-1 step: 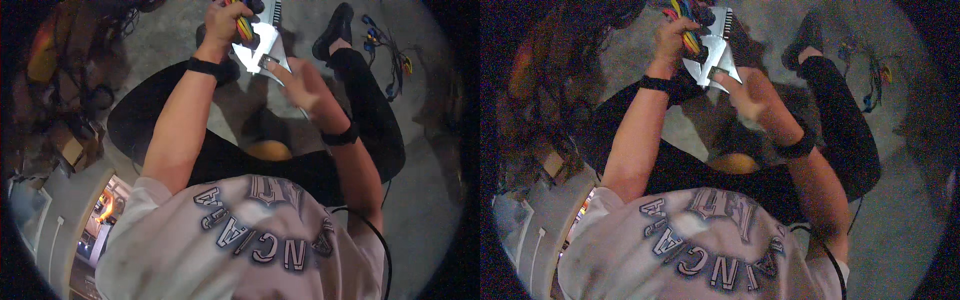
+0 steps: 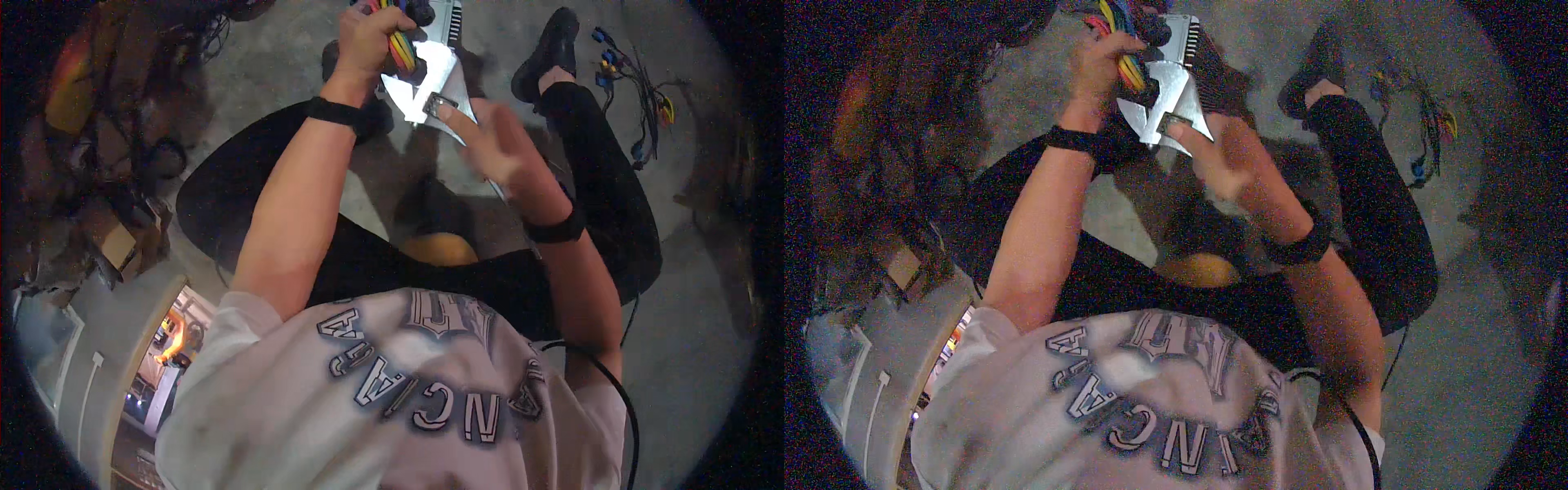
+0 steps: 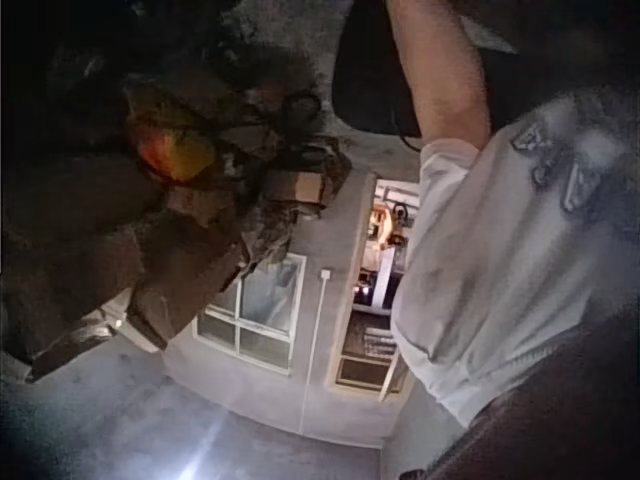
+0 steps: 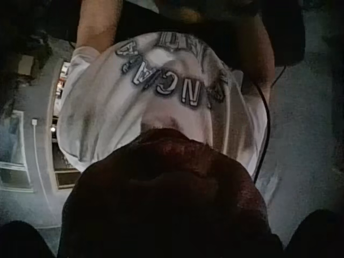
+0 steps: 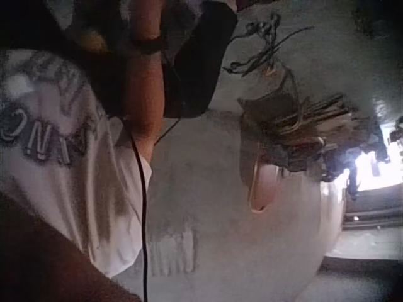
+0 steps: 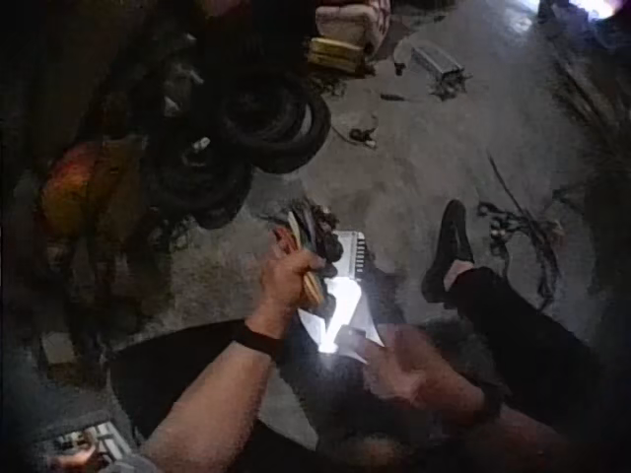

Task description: Repairing an intercooler or radiator component using an adjustable wrench in a garage setting.

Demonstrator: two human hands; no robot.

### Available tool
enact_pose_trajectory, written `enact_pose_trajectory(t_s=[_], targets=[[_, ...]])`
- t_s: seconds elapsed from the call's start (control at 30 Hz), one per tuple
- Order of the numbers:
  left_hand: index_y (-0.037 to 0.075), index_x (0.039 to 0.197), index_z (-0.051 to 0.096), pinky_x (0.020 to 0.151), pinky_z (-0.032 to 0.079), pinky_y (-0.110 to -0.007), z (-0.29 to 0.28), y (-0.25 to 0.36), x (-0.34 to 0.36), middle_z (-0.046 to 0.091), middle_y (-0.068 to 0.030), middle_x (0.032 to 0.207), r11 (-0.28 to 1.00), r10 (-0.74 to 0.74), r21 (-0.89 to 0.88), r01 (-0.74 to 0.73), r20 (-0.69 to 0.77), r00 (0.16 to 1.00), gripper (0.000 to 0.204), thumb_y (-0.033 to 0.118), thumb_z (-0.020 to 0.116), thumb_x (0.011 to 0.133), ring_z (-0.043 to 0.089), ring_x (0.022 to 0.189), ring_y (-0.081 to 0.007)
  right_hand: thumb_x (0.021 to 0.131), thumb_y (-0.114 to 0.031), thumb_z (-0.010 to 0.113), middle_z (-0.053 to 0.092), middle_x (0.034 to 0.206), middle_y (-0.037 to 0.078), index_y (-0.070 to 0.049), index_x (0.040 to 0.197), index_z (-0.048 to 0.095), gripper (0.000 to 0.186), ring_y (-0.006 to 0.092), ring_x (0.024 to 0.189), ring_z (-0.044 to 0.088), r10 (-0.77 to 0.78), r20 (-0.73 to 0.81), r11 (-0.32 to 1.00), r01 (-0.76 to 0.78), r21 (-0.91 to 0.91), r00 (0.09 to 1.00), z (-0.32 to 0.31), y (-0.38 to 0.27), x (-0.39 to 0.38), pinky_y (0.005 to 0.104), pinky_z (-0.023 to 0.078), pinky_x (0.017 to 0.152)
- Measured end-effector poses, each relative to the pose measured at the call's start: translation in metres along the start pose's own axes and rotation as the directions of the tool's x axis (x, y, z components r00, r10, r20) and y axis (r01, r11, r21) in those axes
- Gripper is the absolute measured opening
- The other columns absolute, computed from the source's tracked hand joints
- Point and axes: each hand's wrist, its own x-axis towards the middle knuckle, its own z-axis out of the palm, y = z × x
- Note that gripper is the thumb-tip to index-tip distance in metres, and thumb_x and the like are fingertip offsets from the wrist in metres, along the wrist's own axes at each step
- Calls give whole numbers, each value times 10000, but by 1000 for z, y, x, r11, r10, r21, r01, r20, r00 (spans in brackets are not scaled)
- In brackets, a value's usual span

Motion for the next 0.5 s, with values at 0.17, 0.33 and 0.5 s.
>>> enact_pose_trajectory(t_s=[0.17,0.33,0.5], targets=[[18,869,679,670,510,-306,6,-11,6,660,-50,769,971,-169,-167,172,29,985,215,183,660,732,641,690,-174,954,-411,585,465,547,1,-11,831,576,419,86,440,417,51,-6,999,-51,11,999,-2,10,1,281,307,414],[44,847,664,617,501,-309,9,-6,3,634,-43,736,970,-189,-159,182,-34,981,187,190,669,731,625,656,-175,953,-404,591,474,554,20,5,836,575,426,104,452,458,-84,65,989,92,-116,994,-21,-22,-15,282,336,421],[45,844,658,579,496,-312,17,-8,8,631,-53,736,964,-209,-173,203,-13,978,197,200,682,725,619,632,-177,972,-372,568,474,569,10,17,855,598,407,101,491,475,-568,342,291,571,-767,749,-55,21,20,281,352,444]])
